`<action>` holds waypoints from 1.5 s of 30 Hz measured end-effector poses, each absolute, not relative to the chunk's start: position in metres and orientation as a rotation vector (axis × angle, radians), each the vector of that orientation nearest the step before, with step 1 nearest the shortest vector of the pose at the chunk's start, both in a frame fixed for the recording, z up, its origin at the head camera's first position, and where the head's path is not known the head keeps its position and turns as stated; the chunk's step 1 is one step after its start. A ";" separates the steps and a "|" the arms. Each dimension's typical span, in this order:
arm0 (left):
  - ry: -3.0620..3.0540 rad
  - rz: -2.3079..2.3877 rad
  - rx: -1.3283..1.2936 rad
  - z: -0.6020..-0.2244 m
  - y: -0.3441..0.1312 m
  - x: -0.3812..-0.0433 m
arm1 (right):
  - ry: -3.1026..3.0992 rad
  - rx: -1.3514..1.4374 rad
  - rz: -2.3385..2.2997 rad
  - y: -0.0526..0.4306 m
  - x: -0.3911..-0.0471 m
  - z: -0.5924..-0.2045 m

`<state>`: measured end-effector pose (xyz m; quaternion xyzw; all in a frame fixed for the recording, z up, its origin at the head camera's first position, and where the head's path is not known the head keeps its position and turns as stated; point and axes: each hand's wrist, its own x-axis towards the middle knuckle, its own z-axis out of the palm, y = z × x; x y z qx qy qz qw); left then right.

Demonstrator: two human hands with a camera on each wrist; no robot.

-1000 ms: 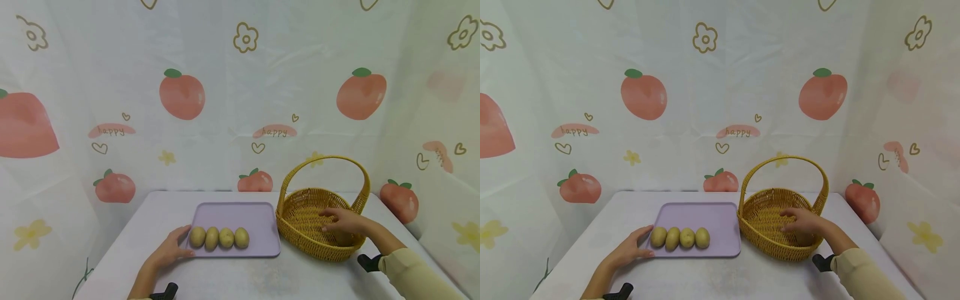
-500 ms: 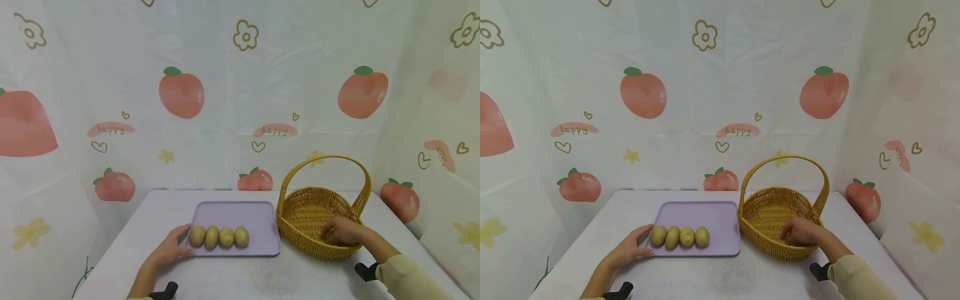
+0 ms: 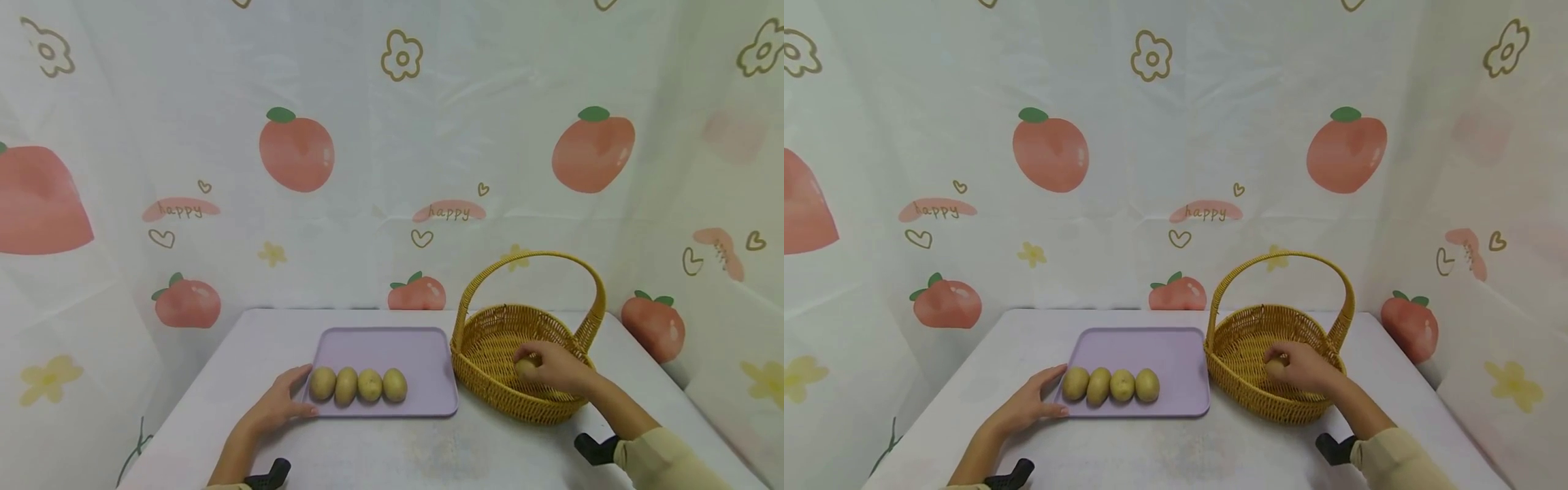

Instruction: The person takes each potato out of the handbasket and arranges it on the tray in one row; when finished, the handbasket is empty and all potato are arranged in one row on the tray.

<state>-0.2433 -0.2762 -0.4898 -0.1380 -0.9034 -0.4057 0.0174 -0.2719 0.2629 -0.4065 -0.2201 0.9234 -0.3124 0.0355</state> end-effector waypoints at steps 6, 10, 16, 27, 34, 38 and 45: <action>-2.798 -1.254 -0.445 -0.490 -0.278 -0.243 | 2.932 -0.754 -1.105 0.242 -0.263 -0.398; -2.797 -1.257 -0.448 -0.491 -0.279 -0.243 | 2.954 -0.856 -1.150 0.225 -0.260 -0.396; -2.804 -1.261 -0.439 -0.492 -0.279 -0.243 | 2.861 -0.965 -1.300 0.195 -0.254 -0.395; -2.810 -1.274 -0.435 -0.488 -0.277 -0.241 | 2.742 -1.050 -1.243 0.137 -0.248 -0.407; -2.825 -1.284 -0.387 -0.485 -0.276 -0.241 | 2.804 -0.962 -1.204 0.107 -0.254 -0.431; -2.831 -1.281 -0.387 -0.485 -0.277 -0.241 | 2.864 -0.852 -1.217 0.096 -0.259 -0.449; -2.810 -1.294 -0.403 -0.490 -0.275 -0.243 | 2.923 -0.723 -1.156 0.086 -0.266 -0.468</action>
